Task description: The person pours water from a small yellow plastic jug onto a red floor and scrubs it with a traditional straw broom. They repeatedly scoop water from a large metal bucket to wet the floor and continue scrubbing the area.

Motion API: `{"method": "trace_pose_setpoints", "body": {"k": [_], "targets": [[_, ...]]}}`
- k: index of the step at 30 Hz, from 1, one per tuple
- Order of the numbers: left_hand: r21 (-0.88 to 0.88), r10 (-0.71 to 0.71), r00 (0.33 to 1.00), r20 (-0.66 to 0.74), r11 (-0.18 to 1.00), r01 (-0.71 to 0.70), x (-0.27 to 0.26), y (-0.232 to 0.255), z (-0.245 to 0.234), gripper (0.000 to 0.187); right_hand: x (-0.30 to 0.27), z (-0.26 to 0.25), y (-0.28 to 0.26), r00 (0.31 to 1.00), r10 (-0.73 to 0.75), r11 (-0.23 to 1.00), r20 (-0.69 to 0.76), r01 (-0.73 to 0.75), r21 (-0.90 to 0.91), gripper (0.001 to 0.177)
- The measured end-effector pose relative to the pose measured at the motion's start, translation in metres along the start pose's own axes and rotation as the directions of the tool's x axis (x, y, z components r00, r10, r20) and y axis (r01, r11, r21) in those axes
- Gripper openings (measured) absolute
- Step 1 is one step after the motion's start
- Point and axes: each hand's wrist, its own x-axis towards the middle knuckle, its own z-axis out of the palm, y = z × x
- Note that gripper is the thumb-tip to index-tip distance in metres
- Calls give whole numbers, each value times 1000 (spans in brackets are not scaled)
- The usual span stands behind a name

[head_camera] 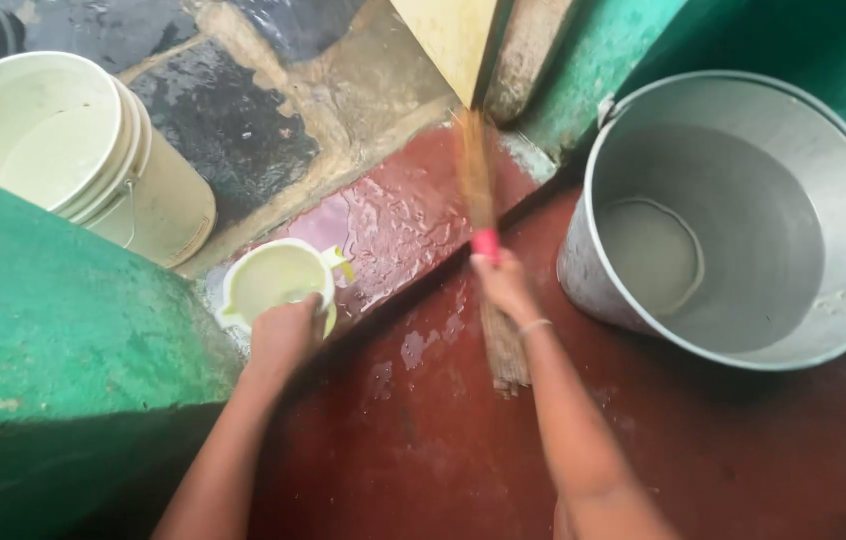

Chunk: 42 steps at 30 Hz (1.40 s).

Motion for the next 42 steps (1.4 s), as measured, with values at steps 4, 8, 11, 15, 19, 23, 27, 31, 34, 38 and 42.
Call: {"method": "trace_pose_setpoints", "body": {"k": [4, 8, 11, 15, 19, 23, 27, 31, 34, 38, 42], "targets": [[-38, 4, 995, 104, 999, 0, 18, -4, 24, 28, -6, -25, -3, 957, -269, 953, 105, 250, 170, 54], [-83, -36, 968, 249, 995, 59, 34, -6, 28, 34, -3, -42, -7, 999, -36, 999, 35, 35, 29, 53], [-85, -76, 957, 280, 991, 104, 38, -2, 24, 37, 19, -27, -36, 1000, -11, 997, -6, 10, -75, 54], [-115, -96, 946, 311, 984, 137, 39, 2, 14, 39, 7, -50, -27, 997, -65, 992, 30, 68, -108, 52], [-109, -145, 930, 337, 975, 192, 40, 8, 7, 41, 8, -74, -2, 997, -67, 997, 24, 66, 35, 53], [-114, -183, 920, 346, 965, 234, 41, 12, 2, 43, 27, -25, -38, 994, -88, 992, 63, 94, -83, 54], [-113, -187, 921, 343, 965, 238, 39, 15, 0, 43, 2, -32, -25, 970, -218, 975, 104, 213, 58, 54], [-114, -200, 920, 336, 961, 250, 42, 15, 0, 43, 18, -38, 15, 1000, -23, 1000, -22, 23, 14, 49], [-107, -230, 910, 346, 954, 281, 43, 12, 2, 42, 46, -4, -2, 994, -102, 984, 29, 97, 148, 50], [-118, -202, 926, 318, 961, 251, 44, 16, 0, 41, 12, -22, -31, 960, -247, 969, 129, 246, 25, 54], [-110, -231, 914, 332, 953, 281, 44, 19, -5, 43, -25, -35, -17, 997, -58, 996, 50, 55, 64, 52]]}}
